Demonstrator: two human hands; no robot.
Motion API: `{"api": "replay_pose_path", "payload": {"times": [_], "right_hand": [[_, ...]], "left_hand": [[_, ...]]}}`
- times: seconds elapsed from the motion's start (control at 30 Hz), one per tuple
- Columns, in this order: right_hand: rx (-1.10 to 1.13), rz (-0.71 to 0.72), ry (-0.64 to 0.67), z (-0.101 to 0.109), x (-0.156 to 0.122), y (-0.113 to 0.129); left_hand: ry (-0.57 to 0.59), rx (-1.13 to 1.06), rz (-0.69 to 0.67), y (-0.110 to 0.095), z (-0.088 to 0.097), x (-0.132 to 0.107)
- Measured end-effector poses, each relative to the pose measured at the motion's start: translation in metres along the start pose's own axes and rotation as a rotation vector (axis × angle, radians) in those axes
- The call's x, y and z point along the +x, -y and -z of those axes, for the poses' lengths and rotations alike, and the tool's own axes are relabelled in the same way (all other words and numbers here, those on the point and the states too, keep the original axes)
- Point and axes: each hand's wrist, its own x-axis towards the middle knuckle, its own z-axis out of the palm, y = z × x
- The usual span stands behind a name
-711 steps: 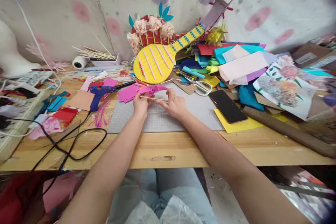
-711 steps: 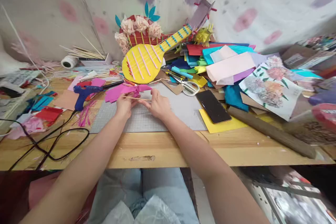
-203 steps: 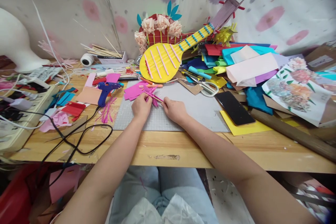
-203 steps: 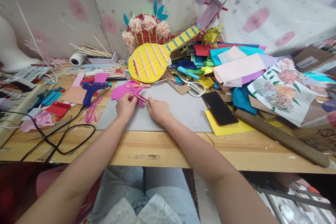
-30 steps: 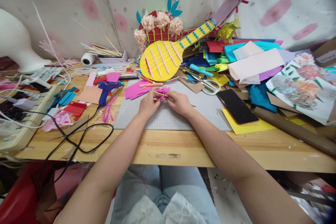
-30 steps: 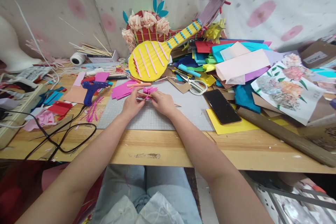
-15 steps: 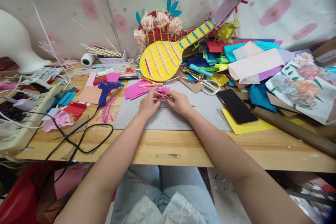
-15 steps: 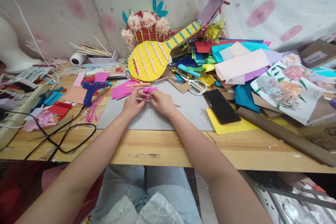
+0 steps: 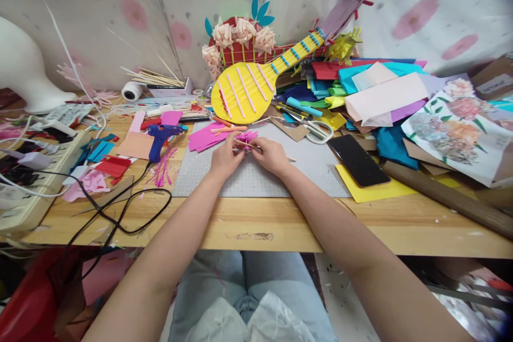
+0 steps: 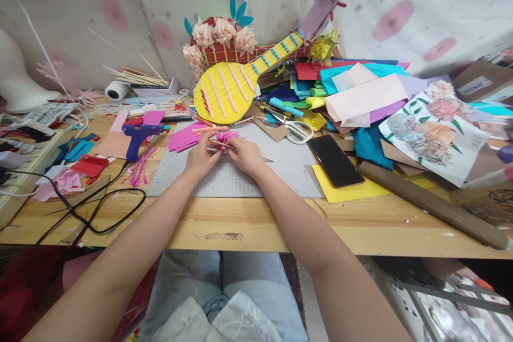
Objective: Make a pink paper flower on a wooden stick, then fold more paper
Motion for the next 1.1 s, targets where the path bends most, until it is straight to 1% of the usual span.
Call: {"api": "replay_pose_path", "payload": {"times": [0.3, 0.5, 0.67, 0.73, 0.87, 0.97, 1.1], "right_hand": [[0.0, 0.013, -0.005, -0.0011, 0.0001, -0.0012], [0.002, 0.02, -0.013, -0.0018, 0.0001, -0.0013], [0.009, 0.061, -0.038, -0.0003, -0.0009, 0.002], [0.009, 0.071, -0.037, 0.0005, -0.0011, 0.0033], [-0.004, 0.075, -0.018, 0.0011, -0.0012, 0.004], [-0.013, 0.068, -0.015, 0.0005, -0.0008, 0.0027], [0.023, 0.014, -0.048, 0.0006, -0.0002, 0.0007]], "left_hand": [[0.021, 0.045, -0.037, 0.0015, 0.0019, 0.0003], [-0.014, 0.115, -0.043, 0.0023, 0.0005, 0.0005], [-0.089, 0.182, -0.053, -0.0011, -0.0028, -0.0008], [-0.111, 0.154, -0.089, -0.0014, -0.0041, -0.0013], [-0.116, 0.069, -0.169, 0.0012, -0.0058, -0.0012], [-0.123, 0.111, -0.146, 0.0031, -0.0065, -0.0009], [-0.123, 0.155, -0.133, 0.0026, -0.0065, -0.0015]]}}
